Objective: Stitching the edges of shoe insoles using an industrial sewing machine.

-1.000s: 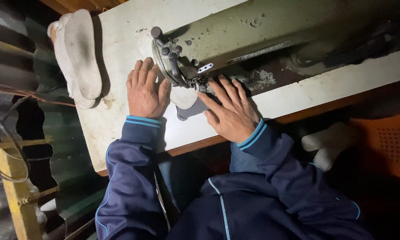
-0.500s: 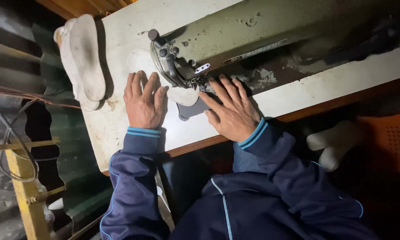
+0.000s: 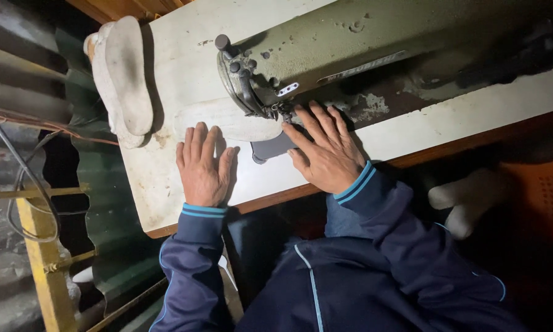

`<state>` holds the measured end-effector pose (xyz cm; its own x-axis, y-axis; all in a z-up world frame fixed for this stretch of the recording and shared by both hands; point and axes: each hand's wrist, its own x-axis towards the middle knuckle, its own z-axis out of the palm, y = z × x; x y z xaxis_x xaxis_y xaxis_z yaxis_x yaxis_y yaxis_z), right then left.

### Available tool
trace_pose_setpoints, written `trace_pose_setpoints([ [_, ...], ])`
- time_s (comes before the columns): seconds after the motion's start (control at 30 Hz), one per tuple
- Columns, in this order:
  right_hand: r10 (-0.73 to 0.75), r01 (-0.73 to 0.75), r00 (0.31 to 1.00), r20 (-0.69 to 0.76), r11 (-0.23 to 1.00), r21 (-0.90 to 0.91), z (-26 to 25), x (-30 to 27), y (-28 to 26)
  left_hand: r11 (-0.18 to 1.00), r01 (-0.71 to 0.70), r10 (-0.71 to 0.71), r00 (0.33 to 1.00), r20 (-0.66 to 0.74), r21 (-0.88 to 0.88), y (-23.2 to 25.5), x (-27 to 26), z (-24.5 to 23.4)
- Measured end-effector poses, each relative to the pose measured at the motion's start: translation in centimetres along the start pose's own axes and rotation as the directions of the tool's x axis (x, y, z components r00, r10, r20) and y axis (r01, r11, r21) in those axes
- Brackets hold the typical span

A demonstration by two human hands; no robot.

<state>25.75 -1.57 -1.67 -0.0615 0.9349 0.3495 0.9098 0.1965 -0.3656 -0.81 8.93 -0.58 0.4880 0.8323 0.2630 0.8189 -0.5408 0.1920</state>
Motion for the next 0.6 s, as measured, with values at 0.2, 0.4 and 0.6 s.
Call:
trace_pose_setpoints([
  [0.2, -0.014, 0.014, 1.0, 0.001, 1.0, -0.023, 0.2, 0.0, 0.1, 1.0, 0.018, -0.018, 1.0, -0.005, 0.007, 0.3, -2.1, -0.2],
  [0.4, -0.033, 0.033, 0.999, -0.027, 0.999, -0.023, 0.0, 0.0, 0.1, 0.999, 0.002, -0.001, 1.0, -0.025, 0.054, 0.8, -4.2, -0.4],
  [0.6, -0.022, 0.02, 0.999, -0.026, 0.998, -0.051, 0.0, 0.0, -0.1, 0.999, 0.012, -0.01, 0.997, -0.078, 0.034, 3.7, -6.5, -1.2],
])
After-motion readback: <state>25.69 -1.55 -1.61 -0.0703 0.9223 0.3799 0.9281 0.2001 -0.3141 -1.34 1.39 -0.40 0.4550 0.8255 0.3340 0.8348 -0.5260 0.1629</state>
